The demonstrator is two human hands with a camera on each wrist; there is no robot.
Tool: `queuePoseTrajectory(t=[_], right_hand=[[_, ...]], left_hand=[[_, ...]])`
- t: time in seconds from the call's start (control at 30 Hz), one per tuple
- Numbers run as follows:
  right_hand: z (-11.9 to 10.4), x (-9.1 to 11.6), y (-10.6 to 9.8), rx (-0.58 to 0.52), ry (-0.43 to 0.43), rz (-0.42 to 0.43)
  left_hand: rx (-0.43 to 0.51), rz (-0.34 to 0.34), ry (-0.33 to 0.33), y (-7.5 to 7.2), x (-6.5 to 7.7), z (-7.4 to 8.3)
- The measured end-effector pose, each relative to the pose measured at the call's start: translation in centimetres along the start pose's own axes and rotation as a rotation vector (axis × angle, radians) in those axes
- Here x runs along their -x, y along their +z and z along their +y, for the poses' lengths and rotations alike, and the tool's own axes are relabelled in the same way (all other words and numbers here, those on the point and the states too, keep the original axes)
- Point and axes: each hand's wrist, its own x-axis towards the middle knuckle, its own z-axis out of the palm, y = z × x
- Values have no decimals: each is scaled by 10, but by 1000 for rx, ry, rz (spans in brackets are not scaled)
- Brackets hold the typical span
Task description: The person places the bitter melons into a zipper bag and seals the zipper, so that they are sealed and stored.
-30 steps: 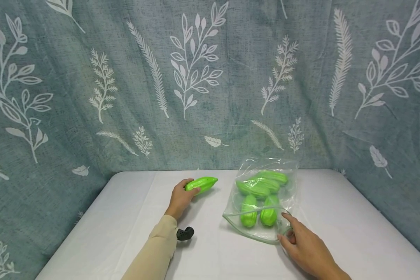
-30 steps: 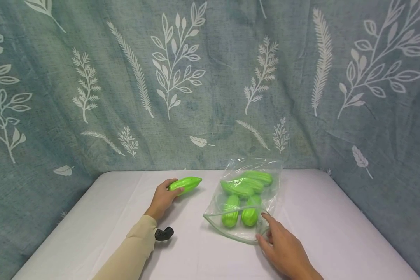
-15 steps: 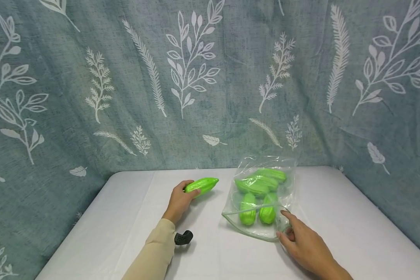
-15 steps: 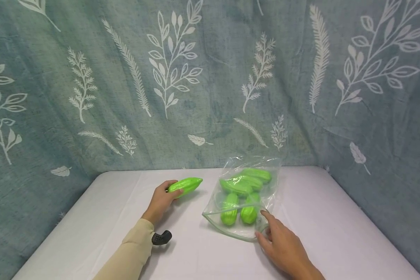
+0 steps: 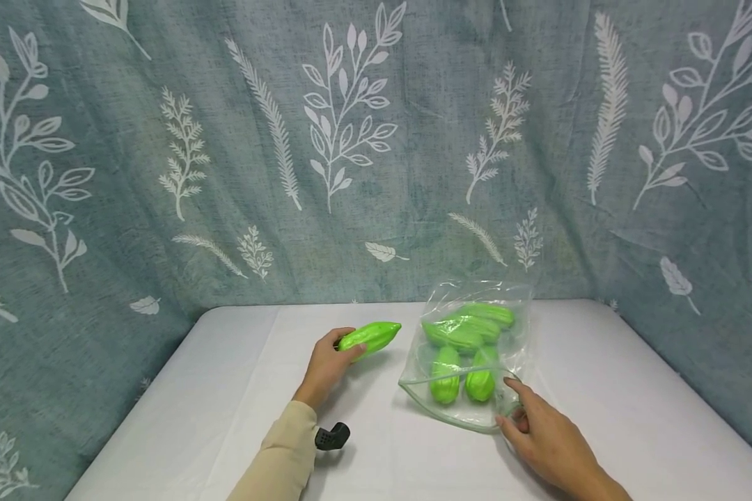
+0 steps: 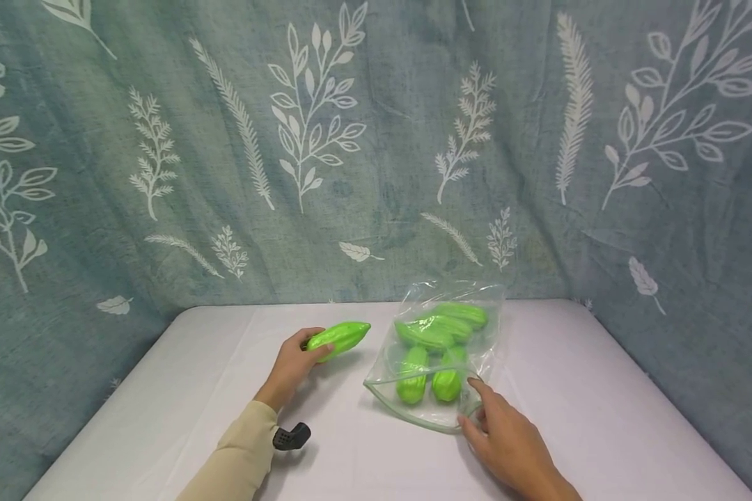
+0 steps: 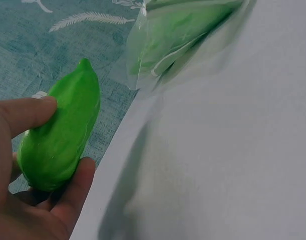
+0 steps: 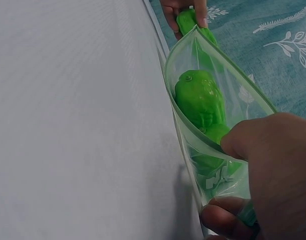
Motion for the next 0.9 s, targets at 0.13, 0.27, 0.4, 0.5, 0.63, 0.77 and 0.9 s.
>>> queuePoseTrajectory(t=[0.13,0.27,0.4,0.5,0.63,0.77,0.9], right_hand=[[-1,0,-1,-11,15,-15],[-3,1,-3,-13,20,-24],[-2,1,-3,-13,14,-23],[0,0,-3,-12,7,-16],[0,0,-3,-10,0,-10],[0,-1,-2,-15,2,-22],[0,-1,-2,-22,3,-25]], left_hand=[[6,-13,9,1,6,1],[-6,-6,6,3,15,0],[-4,5,0,4,23,1],[0,9,0,5,29,3],[-9,7,20,6,35,7],[6,8,30,6,41,12],[33,10,44,6,47,16]])
